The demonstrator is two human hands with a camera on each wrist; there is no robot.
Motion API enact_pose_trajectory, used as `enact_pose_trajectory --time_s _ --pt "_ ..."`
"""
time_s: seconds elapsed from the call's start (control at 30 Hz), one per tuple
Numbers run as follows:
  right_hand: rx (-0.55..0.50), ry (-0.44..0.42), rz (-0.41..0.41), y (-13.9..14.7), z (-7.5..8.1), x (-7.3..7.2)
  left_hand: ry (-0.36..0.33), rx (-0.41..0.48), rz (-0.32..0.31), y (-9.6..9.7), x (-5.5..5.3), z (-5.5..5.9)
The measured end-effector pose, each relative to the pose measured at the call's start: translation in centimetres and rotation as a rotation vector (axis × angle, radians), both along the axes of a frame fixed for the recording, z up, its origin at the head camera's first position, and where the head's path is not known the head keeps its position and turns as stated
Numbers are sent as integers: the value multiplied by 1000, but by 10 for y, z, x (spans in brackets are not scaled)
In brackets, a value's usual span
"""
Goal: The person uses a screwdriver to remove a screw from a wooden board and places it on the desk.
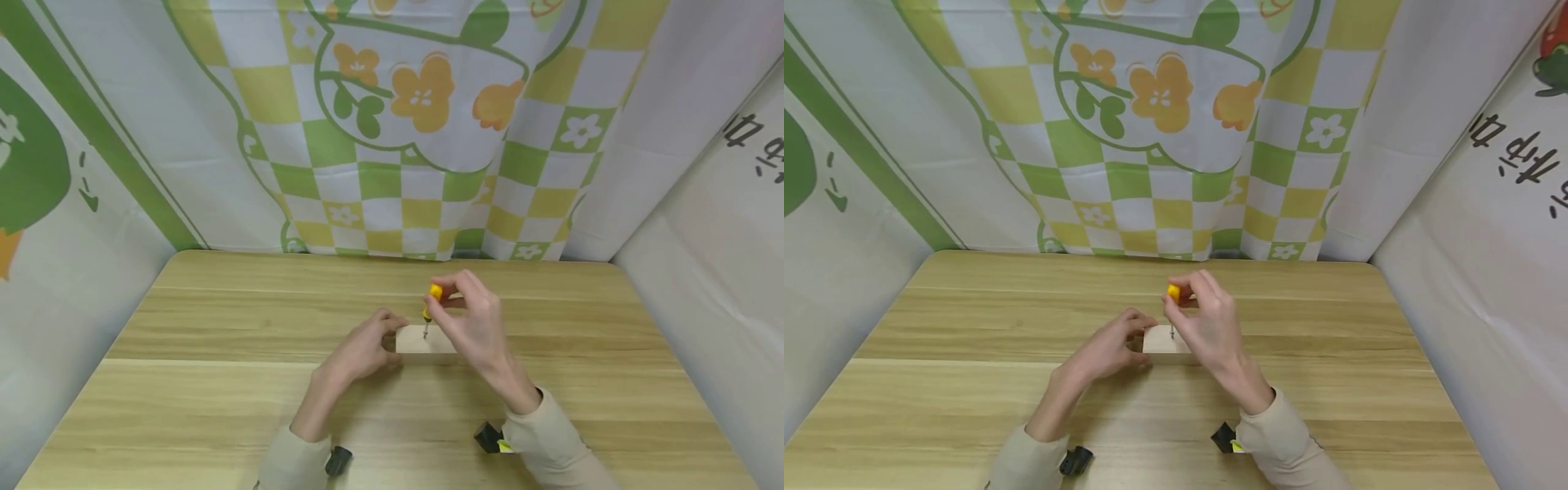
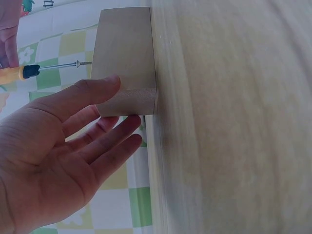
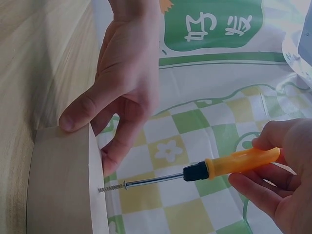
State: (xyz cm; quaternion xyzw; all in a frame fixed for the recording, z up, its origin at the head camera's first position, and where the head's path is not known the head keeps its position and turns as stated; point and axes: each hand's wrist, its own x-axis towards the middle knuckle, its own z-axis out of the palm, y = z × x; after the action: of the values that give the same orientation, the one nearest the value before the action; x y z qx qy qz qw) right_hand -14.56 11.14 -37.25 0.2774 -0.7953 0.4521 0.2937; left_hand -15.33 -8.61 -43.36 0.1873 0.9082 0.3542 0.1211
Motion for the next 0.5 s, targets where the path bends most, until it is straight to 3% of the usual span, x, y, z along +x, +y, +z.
enact_pose_trajectory --time_s 0.5 --pt "10 -3 51 -1 2 1 9 18 0 0 0 -1"
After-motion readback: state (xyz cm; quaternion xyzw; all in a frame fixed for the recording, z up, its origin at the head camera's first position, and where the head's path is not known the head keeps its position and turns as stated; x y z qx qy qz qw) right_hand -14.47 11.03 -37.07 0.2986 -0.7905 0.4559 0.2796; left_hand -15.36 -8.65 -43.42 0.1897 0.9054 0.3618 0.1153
